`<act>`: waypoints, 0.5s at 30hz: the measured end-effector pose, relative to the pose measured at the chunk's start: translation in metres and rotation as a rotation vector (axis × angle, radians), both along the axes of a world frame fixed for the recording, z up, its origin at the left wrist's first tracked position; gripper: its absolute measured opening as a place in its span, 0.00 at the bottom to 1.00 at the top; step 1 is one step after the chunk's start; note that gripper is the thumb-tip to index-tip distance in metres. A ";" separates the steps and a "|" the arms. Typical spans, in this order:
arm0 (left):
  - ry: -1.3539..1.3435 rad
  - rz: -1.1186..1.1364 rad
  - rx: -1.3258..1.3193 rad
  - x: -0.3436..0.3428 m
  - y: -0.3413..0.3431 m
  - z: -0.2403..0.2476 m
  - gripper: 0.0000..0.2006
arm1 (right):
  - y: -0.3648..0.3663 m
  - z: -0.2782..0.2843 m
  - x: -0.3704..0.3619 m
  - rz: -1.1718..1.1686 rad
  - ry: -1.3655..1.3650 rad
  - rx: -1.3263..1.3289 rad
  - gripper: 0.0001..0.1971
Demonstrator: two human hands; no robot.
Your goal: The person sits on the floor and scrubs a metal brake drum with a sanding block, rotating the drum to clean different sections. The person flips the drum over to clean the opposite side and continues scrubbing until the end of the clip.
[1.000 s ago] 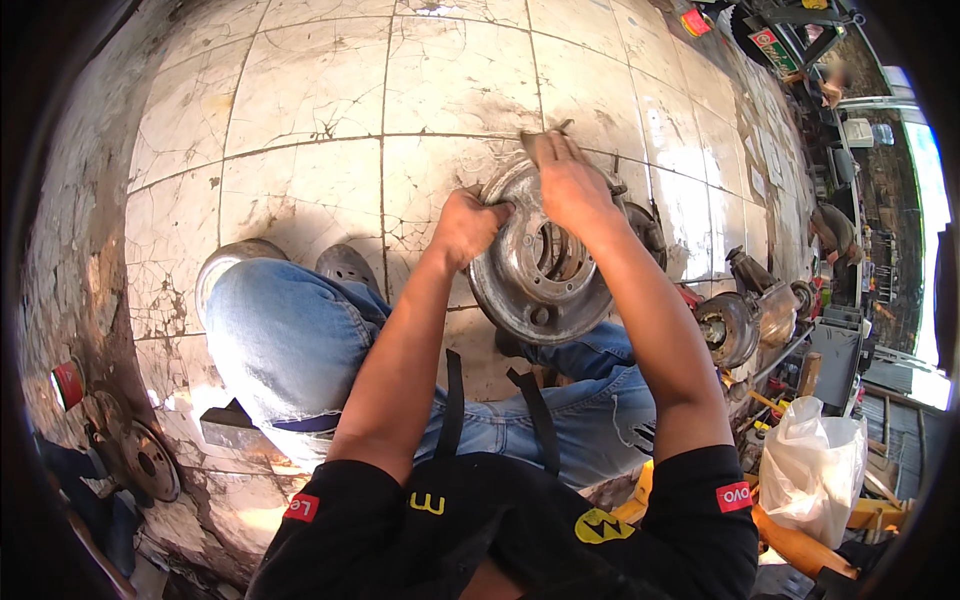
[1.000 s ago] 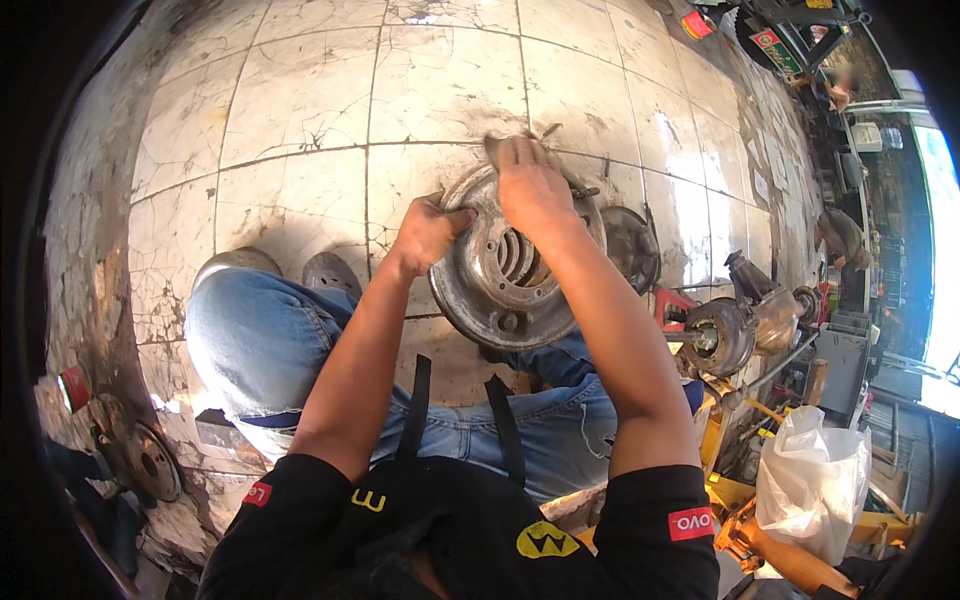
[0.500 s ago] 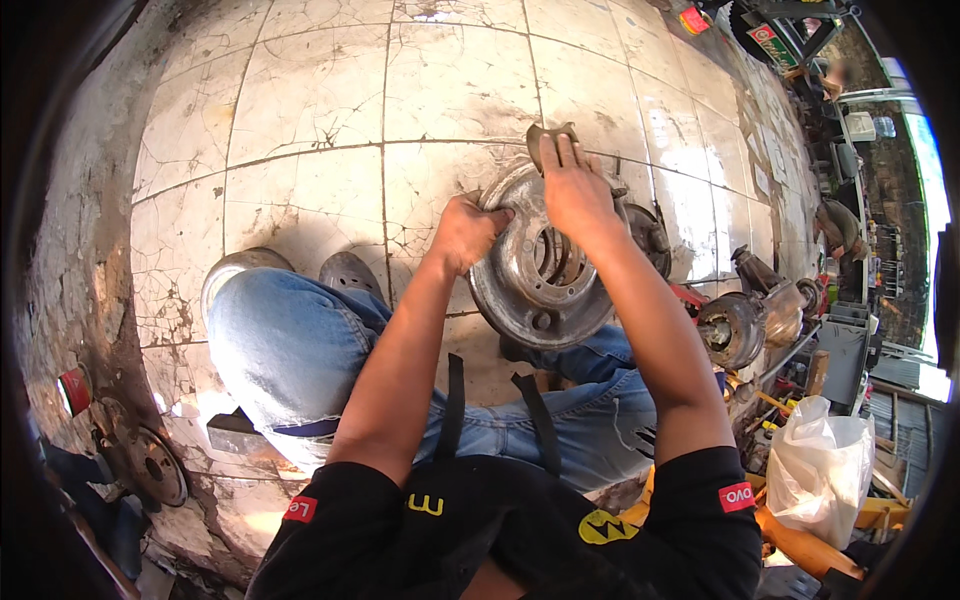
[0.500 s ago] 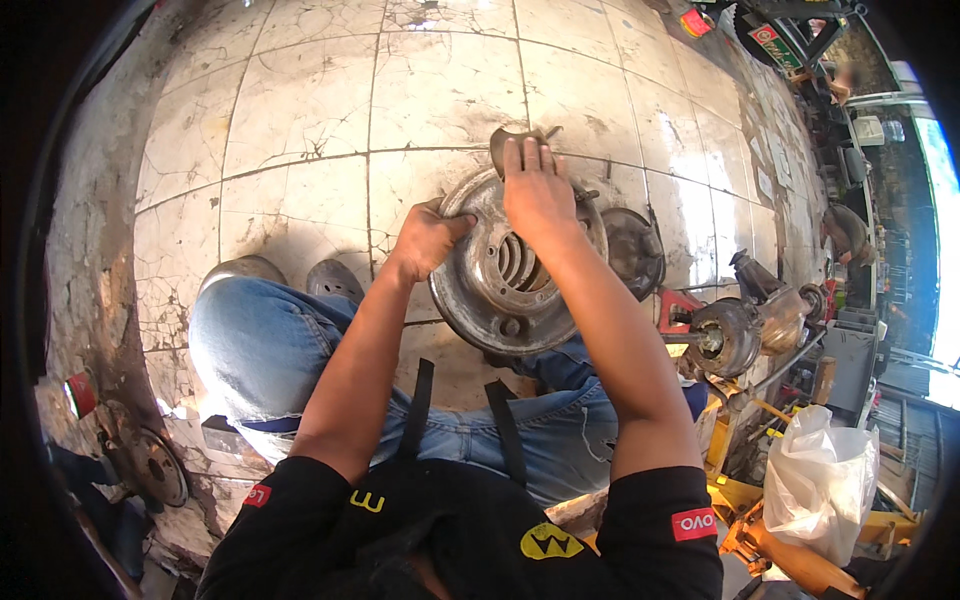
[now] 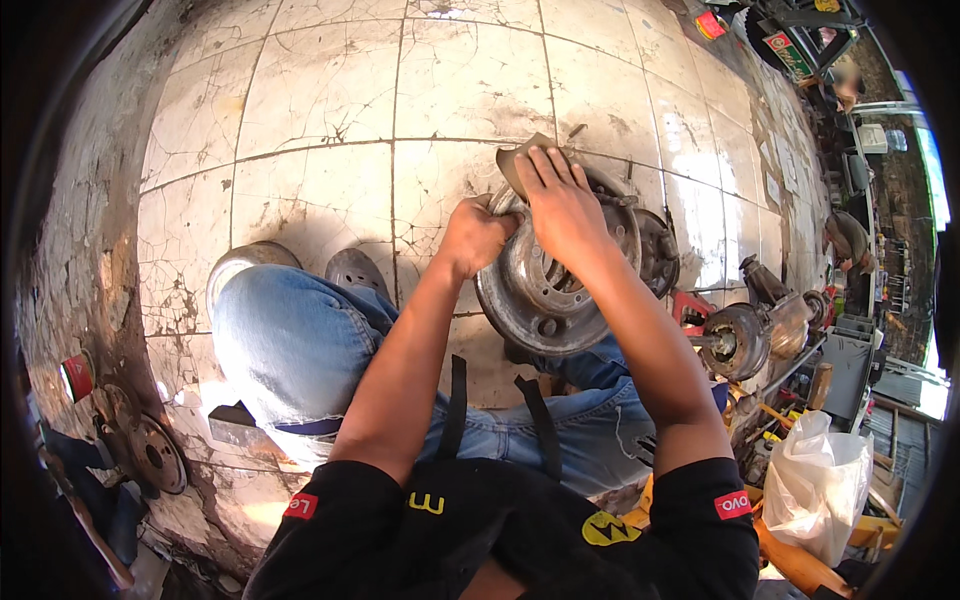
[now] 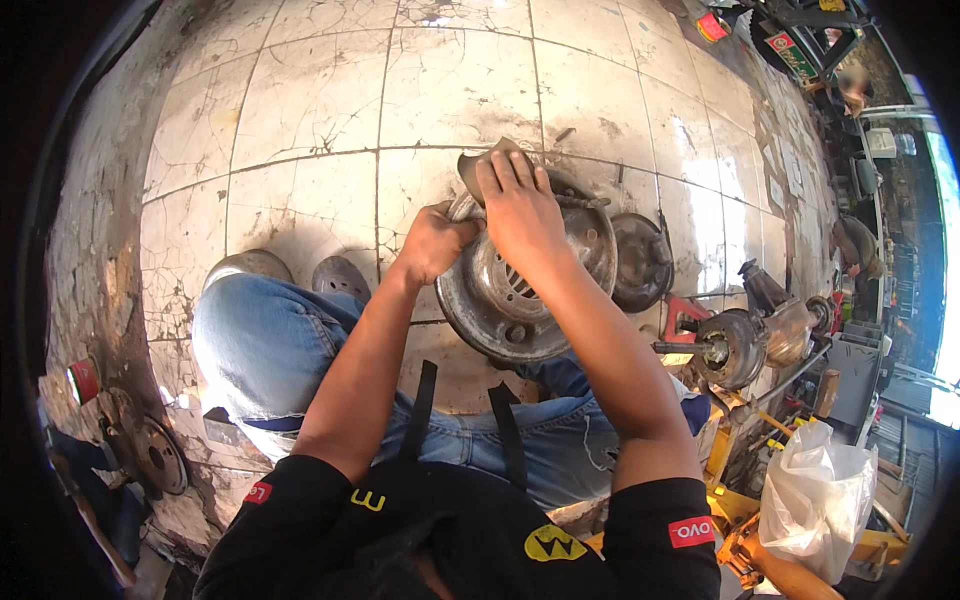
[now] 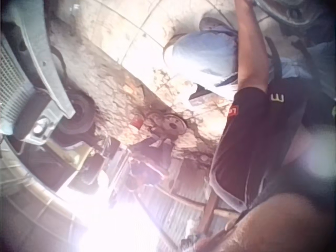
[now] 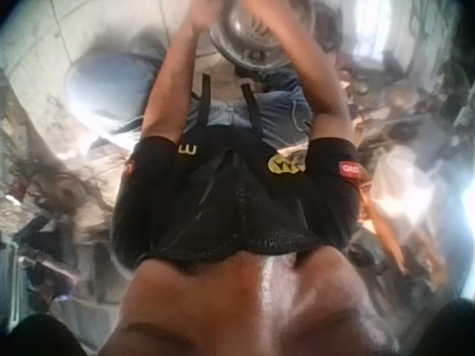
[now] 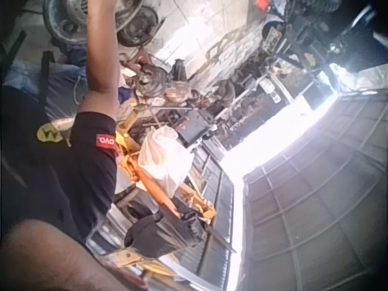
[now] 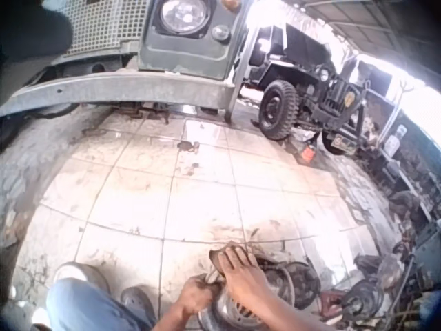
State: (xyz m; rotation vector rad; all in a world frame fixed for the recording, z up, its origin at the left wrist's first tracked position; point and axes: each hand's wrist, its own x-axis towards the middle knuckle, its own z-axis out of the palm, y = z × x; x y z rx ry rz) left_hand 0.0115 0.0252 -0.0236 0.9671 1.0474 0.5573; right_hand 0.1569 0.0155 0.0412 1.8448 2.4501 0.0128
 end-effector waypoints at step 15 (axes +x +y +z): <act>0.022 0.073 0.080 0.000 -0.002 -0.008 0.12 | 0.022 -0.013 -0.005 -0.094 -0.040 -0.082 0.32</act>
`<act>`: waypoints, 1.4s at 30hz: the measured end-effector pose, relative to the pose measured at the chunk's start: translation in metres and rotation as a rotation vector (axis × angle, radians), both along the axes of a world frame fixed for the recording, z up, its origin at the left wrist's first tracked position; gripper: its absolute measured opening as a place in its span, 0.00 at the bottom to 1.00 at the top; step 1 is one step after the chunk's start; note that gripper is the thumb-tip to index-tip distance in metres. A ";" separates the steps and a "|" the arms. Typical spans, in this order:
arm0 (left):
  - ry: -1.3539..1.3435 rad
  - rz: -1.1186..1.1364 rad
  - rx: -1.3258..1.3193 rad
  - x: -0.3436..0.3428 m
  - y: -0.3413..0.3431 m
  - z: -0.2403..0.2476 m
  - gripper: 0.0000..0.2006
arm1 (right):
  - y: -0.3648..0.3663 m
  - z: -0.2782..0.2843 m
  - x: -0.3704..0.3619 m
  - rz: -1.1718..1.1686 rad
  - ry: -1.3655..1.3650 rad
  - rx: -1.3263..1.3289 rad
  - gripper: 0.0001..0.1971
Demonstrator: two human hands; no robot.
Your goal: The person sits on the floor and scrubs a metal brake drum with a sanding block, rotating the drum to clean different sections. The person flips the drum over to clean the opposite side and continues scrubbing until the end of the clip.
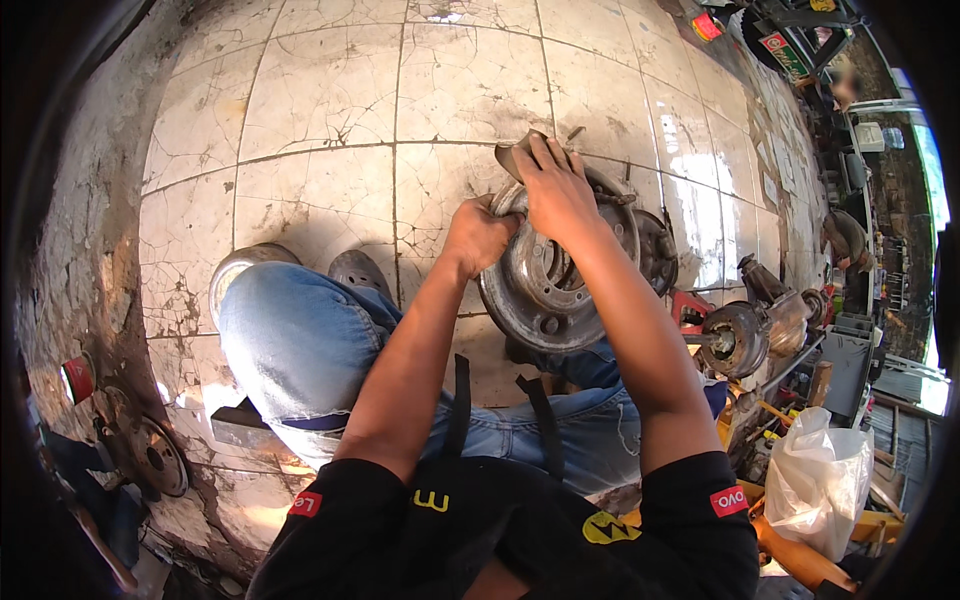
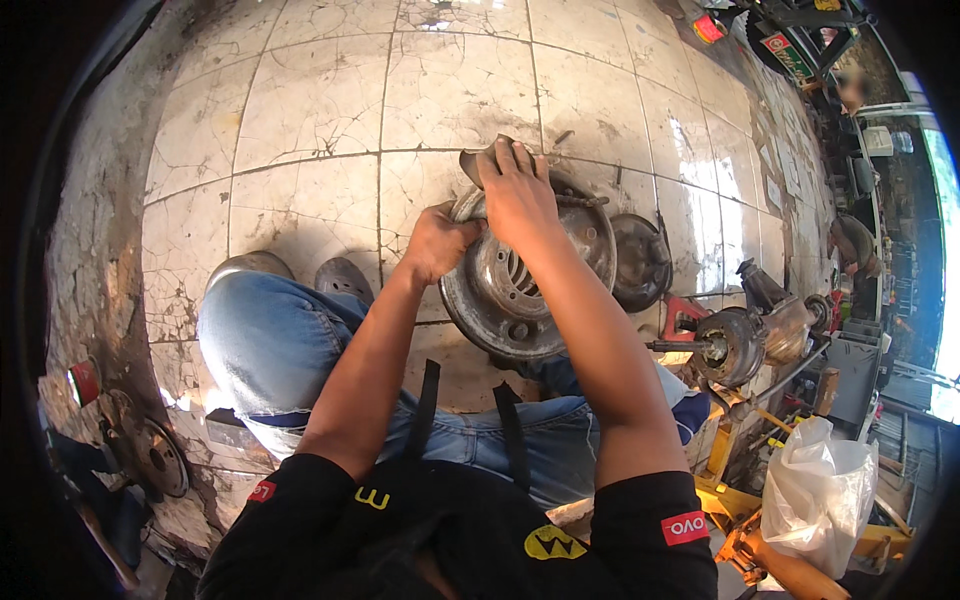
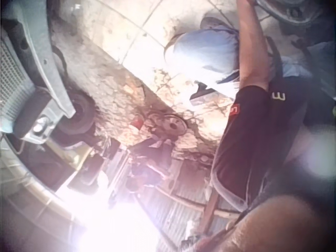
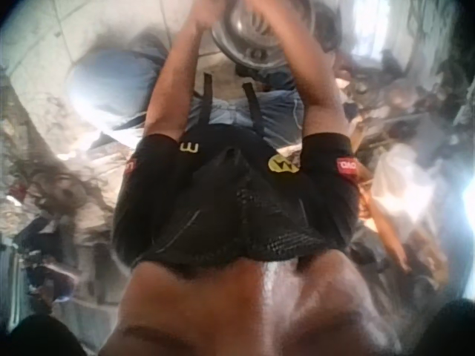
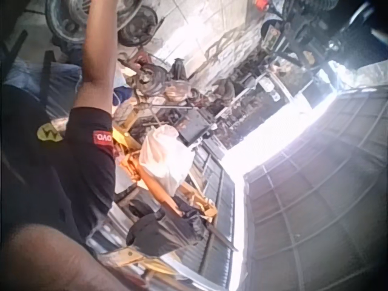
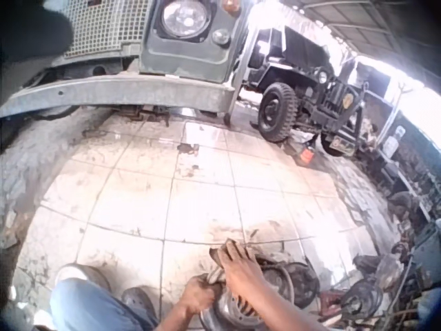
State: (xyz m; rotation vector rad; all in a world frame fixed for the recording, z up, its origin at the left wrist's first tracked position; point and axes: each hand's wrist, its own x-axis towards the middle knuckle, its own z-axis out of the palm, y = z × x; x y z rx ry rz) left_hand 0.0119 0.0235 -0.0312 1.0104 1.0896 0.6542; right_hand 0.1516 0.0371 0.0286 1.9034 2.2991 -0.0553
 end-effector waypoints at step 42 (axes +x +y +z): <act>0.084 -0.058 0.089 -0.007 0.000 0.014 0.17 | -0.021 0.036 -0.003 -0.095 0.040 -0.174 0.36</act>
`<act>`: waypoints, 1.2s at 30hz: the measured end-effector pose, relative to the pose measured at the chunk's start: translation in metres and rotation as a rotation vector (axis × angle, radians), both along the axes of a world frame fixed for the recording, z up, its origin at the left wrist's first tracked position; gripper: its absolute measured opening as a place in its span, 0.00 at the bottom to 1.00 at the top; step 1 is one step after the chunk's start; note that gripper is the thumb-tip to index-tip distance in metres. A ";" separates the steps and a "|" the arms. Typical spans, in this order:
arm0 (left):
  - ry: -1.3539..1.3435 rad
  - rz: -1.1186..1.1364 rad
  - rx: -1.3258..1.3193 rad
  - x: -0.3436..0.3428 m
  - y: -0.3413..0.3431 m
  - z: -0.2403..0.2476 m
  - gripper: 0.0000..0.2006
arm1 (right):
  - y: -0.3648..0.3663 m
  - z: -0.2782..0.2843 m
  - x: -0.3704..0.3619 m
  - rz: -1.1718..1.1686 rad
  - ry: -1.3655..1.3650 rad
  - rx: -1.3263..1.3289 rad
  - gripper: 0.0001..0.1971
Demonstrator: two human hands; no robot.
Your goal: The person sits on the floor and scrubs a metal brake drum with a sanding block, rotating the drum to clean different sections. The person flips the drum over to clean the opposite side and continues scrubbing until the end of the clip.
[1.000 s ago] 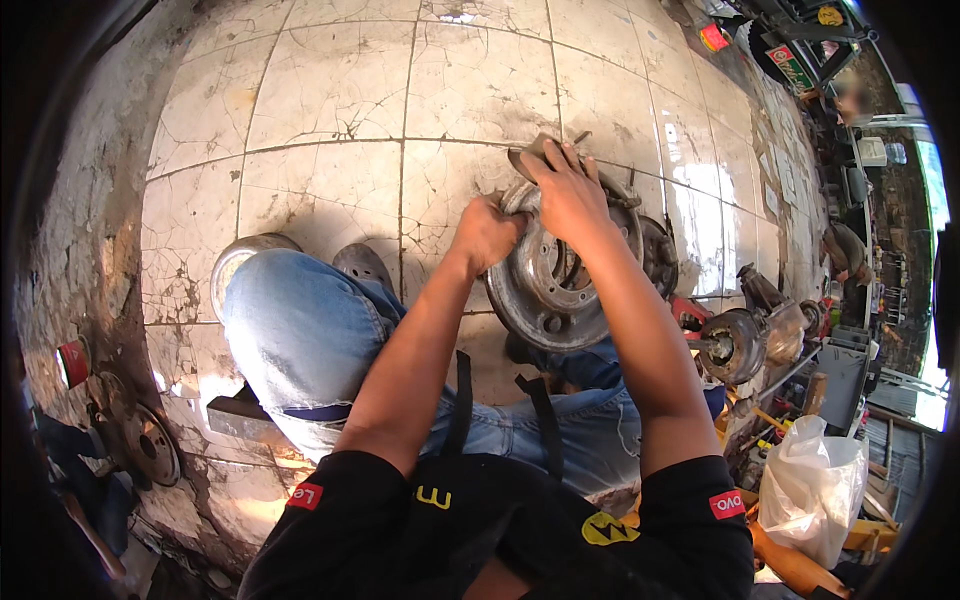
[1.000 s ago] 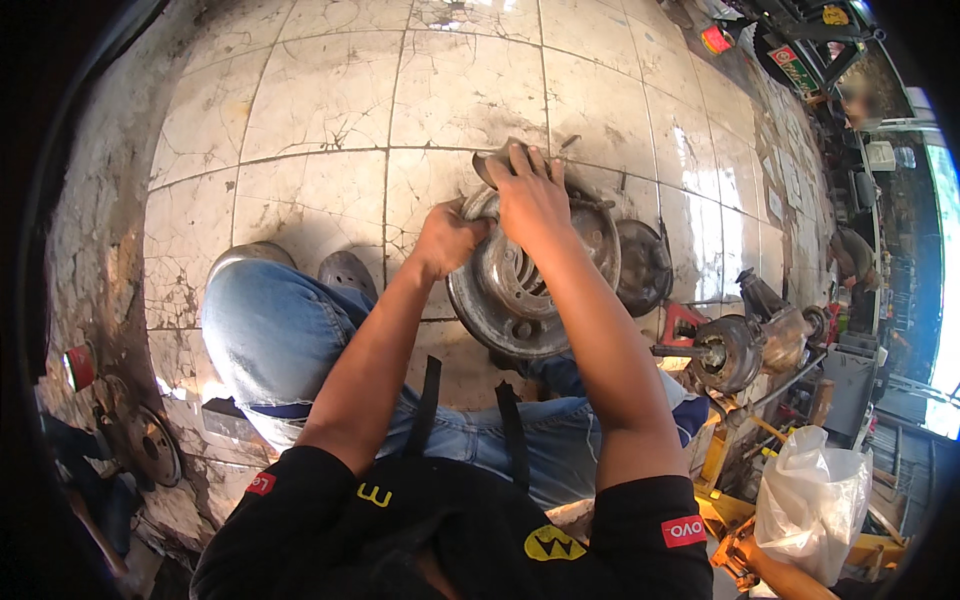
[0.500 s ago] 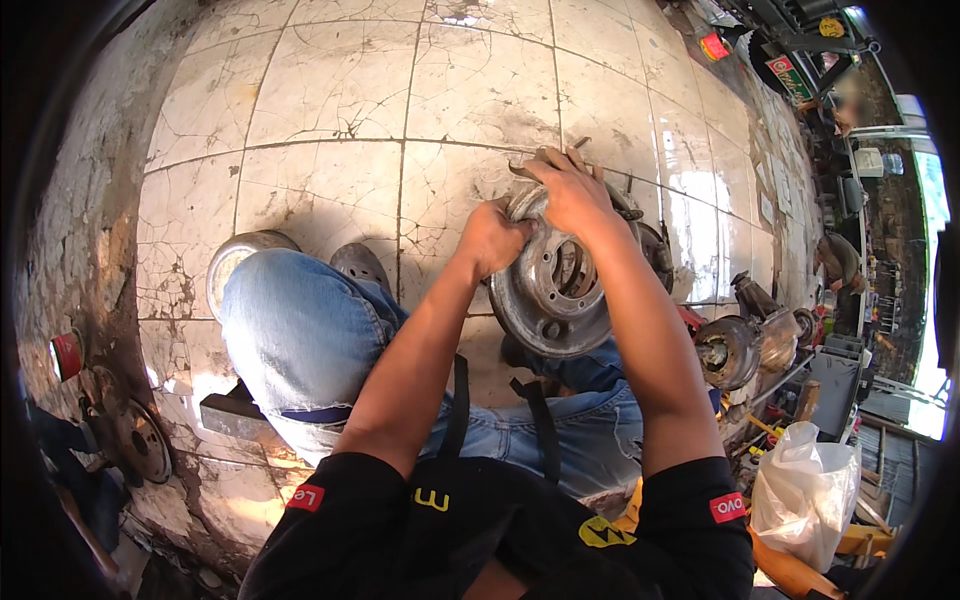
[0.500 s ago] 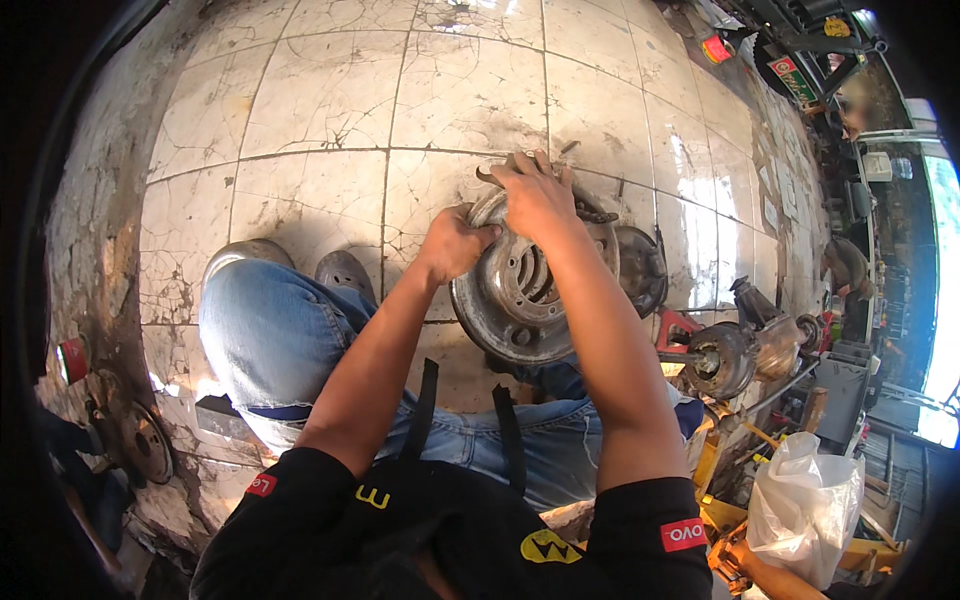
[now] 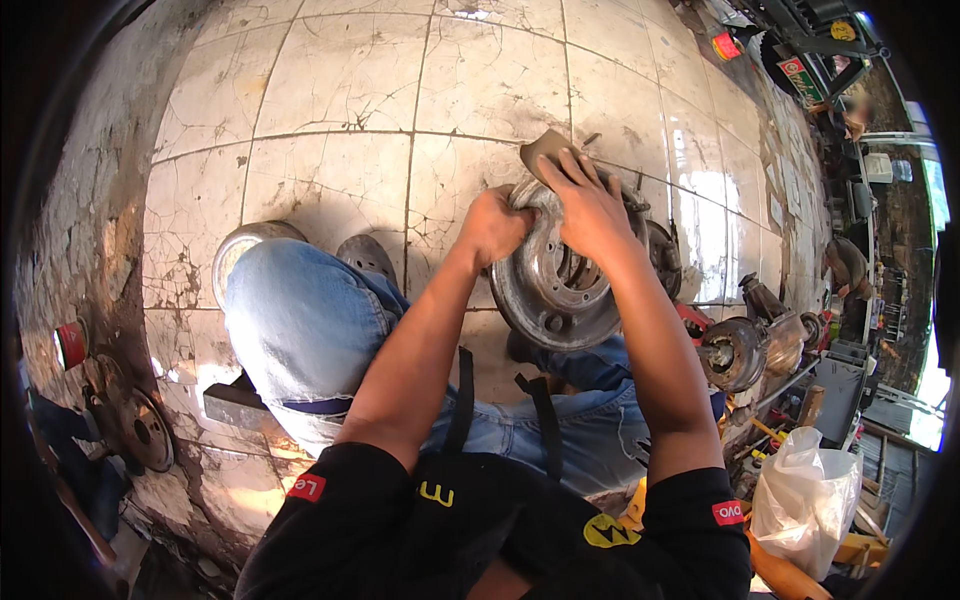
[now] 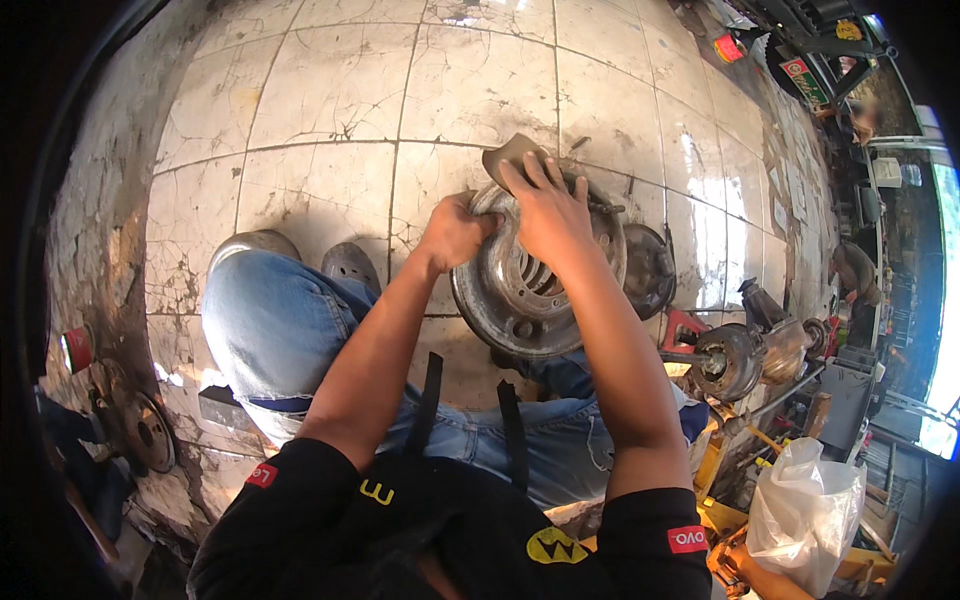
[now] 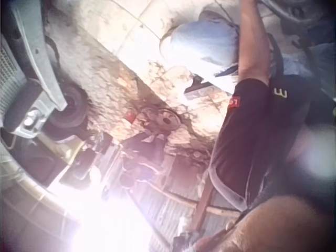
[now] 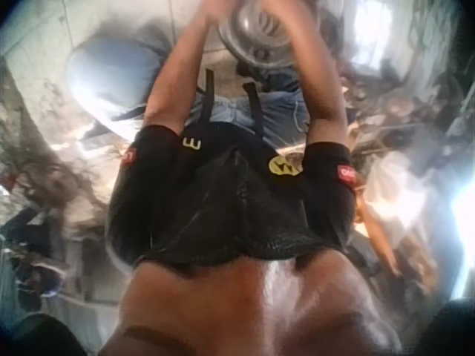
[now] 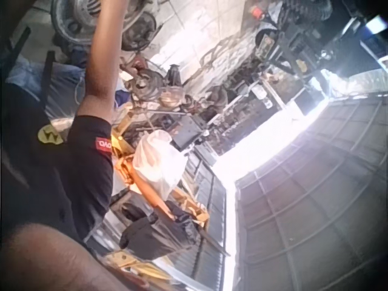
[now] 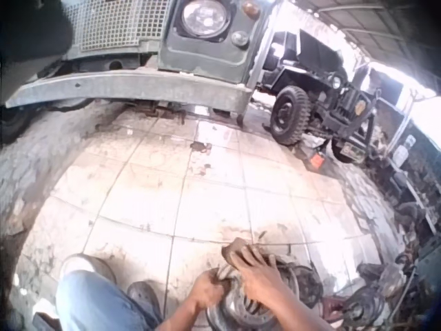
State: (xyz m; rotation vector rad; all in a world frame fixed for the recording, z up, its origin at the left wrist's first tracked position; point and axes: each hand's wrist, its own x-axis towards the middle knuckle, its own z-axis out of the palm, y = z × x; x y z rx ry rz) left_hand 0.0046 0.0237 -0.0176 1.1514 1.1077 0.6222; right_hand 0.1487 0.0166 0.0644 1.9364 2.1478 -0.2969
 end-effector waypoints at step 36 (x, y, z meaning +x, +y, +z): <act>0.061 -0.074 0.040 0.004 0.003 0.006 0.16 | -0.012 -0.038 0.005 0.098 0.035 0.325 0.24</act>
